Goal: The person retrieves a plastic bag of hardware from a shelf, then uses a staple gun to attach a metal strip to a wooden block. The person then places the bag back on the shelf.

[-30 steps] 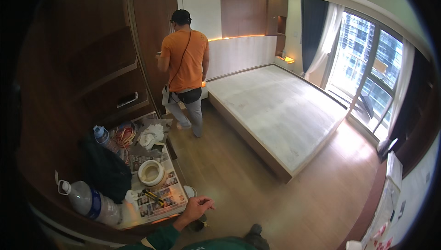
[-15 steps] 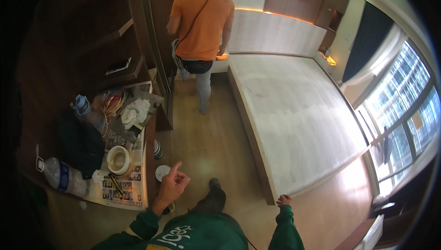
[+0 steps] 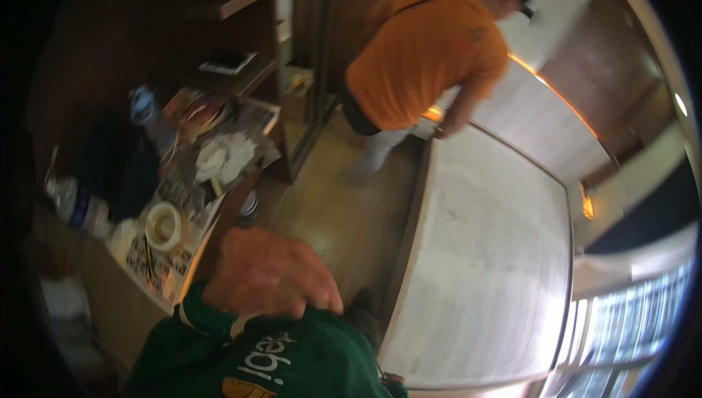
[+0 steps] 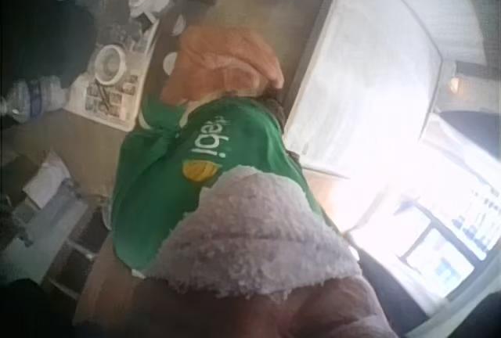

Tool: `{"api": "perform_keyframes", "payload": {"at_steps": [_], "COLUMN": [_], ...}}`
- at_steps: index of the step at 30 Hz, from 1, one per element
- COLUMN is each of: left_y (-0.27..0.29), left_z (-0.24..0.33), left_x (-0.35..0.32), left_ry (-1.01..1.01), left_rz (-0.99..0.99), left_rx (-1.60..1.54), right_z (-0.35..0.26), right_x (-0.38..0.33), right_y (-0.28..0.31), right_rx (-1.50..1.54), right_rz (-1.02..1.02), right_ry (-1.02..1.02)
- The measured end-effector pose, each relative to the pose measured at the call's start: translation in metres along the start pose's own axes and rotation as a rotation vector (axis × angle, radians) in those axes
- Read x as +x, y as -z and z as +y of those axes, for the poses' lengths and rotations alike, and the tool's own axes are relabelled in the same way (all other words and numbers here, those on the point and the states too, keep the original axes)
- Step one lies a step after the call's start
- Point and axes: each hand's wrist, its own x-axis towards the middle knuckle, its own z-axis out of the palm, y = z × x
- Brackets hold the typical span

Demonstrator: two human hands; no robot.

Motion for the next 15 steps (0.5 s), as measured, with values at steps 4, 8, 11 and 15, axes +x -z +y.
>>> {"api": "perform_keyframes", "payload": {"at_steps": [4,8,11,15], "left_y": [-0.058,-0.126,-0.109,-0.144], "left_z": [0.013,0.002,-0.016,-0.024], "left_x": [0.067,0.125,0.133,0.154], "left_ry": [-0.512,-0.749,-0.814,-0.96], "left_rz": [0.008,0.343,0.253,0.537], "left_rx": [-0.38,-0.669,-0.443,-0.435], "right_z": [0.057,0.043,-0.025,-0.122], "right_x": [0.103,0.206,0.268,0.298], "right_y": [0.086,0.266,0.412,0.526], "right_rx": [-0.369,-0.735,-0.434,0.575], "right_rz": [-0.014,0.192,0.126,0.154], "right_ry": [0.189,0.513,0.46,0.157]}}
